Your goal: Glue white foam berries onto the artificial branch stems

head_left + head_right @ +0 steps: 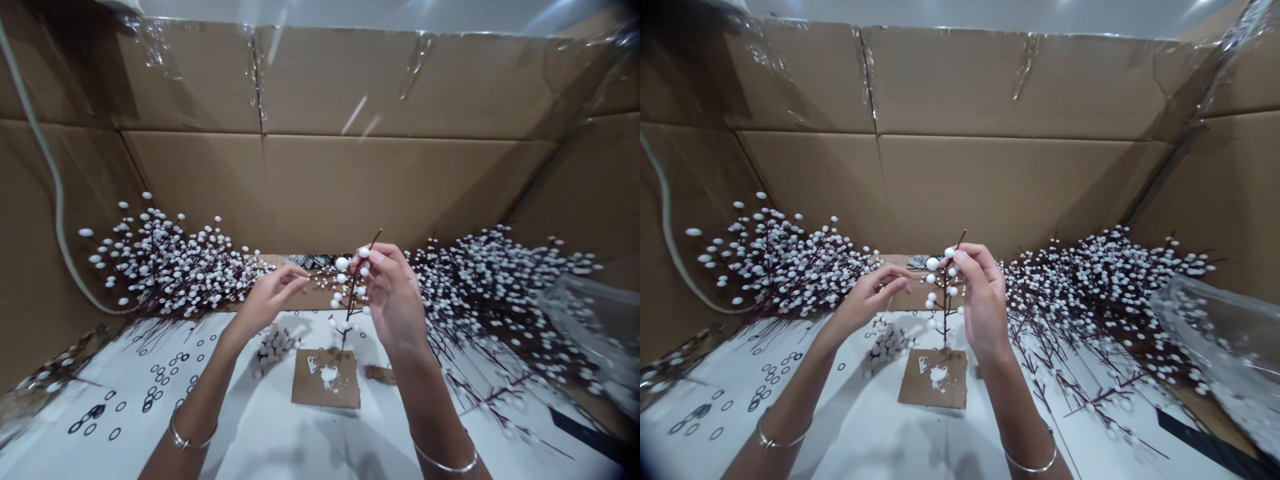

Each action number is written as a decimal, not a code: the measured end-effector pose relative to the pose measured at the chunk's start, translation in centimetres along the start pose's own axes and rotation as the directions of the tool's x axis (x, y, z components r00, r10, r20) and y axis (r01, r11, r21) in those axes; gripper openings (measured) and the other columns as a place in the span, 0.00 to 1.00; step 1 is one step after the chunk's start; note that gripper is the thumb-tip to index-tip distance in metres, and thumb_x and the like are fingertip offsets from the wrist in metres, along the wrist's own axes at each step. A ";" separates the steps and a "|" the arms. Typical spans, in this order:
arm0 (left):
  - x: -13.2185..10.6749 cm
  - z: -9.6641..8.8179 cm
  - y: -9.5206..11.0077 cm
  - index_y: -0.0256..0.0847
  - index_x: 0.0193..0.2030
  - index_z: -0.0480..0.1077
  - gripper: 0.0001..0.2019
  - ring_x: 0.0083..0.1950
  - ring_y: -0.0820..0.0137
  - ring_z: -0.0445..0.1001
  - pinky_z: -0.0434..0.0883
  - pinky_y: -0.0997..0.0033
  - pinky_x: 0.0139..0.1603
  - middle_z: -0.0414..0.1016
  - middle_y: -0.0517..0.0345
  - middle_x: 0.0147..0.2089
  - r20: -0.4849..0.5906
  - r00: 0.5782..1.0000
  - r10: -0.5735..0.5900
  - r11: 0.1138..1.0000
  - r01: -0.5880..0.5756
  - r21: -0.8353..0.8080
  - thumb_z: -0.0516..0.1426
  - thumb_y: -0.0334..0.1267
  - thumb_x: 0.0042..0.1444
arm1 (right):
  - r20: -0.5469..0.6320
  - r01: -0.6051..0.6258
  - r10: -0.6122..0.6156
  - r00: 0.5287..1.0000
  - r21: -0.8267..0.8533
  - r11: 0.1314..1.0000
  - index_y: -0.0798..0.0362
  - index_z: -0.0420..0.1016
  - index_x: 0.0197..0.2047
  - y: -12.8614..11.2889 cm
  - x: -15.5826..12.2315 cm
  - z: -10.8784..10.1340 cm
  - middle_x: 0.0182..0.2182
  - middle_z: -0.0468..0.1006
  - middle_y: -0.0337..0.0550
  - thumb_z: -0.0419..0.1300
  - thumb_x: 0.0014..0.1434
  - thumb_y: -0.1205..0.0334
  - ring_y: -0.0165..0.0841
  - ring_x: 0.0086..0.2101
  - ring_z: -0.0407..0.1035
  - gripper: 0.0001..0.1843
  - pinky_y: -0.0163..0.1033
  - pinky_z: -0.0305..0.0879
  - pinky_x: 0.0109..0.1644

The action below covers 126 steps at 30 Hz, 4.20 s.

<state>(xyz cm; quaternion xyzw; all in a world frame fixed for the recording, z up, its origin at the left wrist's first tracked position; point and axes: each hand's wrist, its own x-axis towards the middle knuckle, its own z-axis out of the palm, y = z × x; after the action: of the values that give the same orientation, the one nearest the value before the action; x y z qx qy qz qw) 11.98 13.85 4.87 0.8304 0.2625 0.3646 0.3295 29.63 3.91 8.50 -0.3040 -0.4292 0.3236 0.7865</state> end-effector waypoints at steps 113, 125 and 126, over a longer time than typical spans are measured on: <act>-1.3 0.3 4.3 0.42 0.36 0.78 0.04 0.37 0.76 0.79 0.76 0.80 0.41 0.81 0.58 0.36 -0.315 0.949 -0.026 0.805 -0.167 -0.569 0.66 0.32 0.52 | 0.381 -0.057 0.145 0.913 -0.233 0.971 0.52 0.71 0.28 1.4 -2.1 2.1 0.36 0.78 0.40 0.57 0.62 0.65 0.30 0.41 0.70 0.10 0.37 0.64 0.47; -1.3 0.3 4.2 0.41 0.40 0.76 0.07 0.40 0.73 0.78 0.75 0.74 0.45 0.79 0.57 0.39 -0.296 0.955 0.004 0.814 -0.175 -0.554 0.65 0.32 0.54 | 0.382 -0.047 0.137 0.914 -0.235 0.971 0.53 0.71 0.29 1.5 -1.9 2.1 0.33 0.74 0.38 0.58 0.63 0.64 0.28 0.39 0.69 0.09 0.35 0.63 0.46; -1.3 0.5 4.4 0.43 0.45 0.74 0.11 0.43 0.72 0.78 0.75 0.73 0.47 0.79 0.56 0.42 -0.281 0.960 0.000 0.800 -0.169 -0.576 0.64 0.33 0.55 | 0.371 -0.044 0.133 0.919 -0.238 0.970 0.53 0.71 0.29 1.5 -1.9 2.0 0.33 0.74 0.37 0.58 0.62 0.63 0.28 0.38 0.68 0.09 0.34 0.63 0.45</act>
<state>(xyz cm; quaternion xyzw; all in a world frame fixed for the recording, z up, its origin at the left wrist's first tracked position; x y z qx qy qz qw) 12.42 9.98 7.27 0.6393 0.1392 0.5510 0.5179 26.74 3.79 7.35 -0.3407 -0.5945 0.3619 0.6321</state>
